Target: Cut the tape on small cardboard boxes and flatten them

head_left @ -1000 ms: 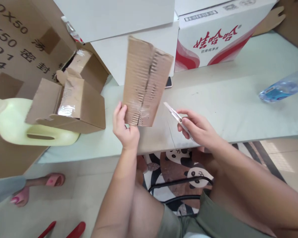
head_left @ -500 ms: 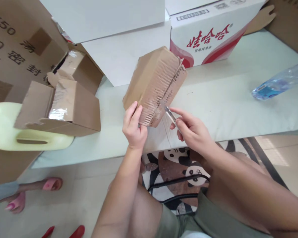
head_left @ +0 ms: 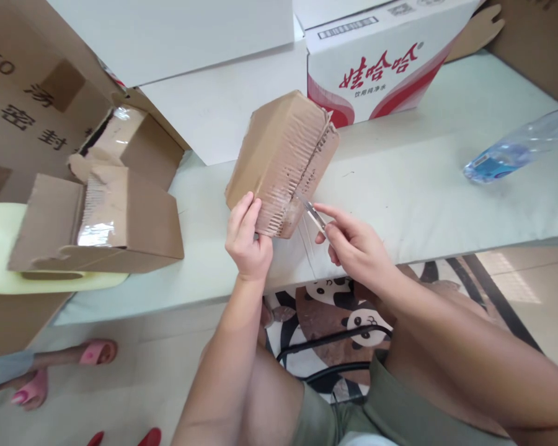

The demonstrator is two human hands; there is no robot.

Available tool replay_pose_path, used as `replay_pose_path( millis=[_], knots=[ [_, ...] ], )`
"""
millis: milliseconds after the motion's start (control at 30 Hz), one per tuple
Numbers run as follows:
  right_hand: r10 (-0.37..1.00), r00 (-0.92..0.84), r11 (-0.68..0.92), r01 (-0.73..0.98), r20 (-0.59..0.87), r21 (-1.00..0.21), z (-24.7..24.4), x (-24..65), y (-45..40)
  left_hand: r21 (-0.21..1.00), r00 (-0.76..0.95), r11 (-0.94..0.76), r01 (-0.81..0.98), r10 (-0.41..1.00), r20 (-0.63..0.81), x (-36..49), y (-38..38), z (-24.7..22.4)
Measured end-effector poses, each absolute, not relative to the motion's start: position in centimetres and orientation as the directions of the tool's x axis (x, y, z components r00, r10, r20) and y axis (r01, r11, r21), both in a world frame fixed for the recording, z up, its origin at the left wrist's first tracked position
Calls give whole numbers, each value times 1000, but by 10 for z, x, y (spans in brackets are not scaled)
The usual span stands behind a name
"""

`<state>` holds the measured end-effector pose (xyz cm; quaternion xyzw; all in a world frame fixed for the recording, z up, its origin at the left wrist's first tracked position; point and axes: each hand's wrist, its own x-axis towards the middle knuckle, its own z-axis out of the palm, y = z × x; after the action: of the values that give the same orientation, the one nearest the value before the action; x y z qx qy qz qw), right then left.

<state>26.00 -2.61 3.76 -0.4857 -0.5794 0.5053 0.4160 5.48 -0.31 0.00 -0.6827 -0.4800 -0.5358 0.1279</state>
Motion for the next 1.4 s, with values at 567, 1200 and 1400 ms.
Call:
replay_pose_path(
  millis=[567, 1200, 1400],
  knots=[
    [981, -189, 11, 273, -42, -962, 37, 249, -31, 264, 39, -557, 787, 472, 880, 61, -7, 1],
    [961, -110, 248, 755, 255, -608, 7, 283, 2, 964, -592, -251, -88, 791, 151, -14, 9, -9],
    [885, -305, 465, 511, 353, -723, 11, 273, -3, 956, -498, -5, -293, 854, -148, -12, 2, -15]
  ],
)
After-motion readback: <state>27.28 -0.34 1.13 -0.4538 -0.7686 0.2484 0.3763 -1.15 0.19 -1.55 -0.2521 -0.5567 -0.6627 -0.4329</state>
